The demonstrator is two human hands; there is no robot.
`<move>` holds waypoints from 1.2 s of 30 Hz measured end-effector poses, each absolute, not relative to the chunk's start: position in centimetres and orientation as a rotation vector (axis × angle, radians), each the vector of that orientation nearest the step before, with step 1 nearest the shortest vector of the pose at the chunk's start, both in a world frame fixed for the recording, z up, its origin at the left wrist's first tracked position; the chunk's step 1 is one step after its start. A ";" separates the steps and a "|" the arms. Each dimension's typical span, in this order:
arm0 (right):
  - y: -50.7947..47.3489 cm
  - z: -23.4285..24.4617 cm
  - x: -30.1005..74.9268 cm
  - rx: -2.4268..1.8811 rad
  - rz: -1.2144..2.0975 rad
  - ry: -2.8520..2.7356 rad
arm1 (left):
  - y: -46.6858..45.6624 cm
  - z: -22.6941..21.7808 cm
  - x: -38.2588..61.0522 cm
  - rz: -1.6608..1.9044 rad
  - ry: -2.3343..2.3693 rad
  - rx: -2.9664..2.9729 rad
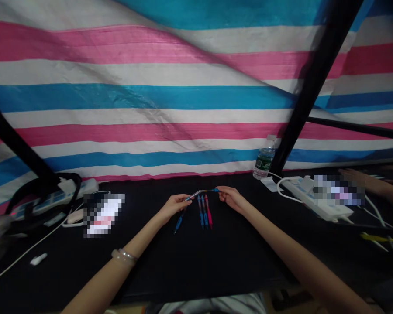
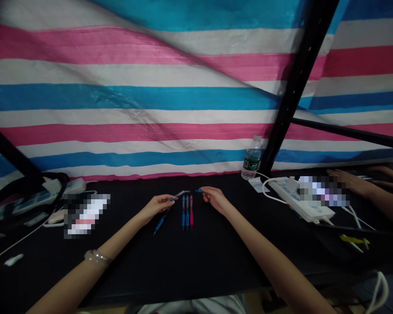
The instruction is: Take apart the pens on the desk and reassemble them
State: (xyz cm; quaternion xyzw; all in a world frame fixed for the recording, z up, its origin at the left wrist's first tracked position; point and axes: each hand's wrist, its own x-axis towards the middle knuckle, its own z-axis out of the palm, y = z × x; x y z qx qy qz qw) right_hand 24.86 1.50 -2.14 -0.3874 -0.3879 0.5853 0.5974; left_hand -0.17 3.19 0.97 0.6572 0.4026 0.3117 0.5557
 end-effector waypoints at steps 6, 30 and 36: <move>1.3 -1.9 24.7 -0.905 1.373 -0.925 | 3.2 0.9 -0.2 0.734 0.972 1.555; 0.2 -1.3 24.1 -1.002 1.332 -1.281 | 3.6 0.4 0.0 0.789 0.940 1.476; 0.4 -1.8 24.4 -1.011 1.339 -1.310 | 3.5 0.6 0.0 0.774 0.973 1.493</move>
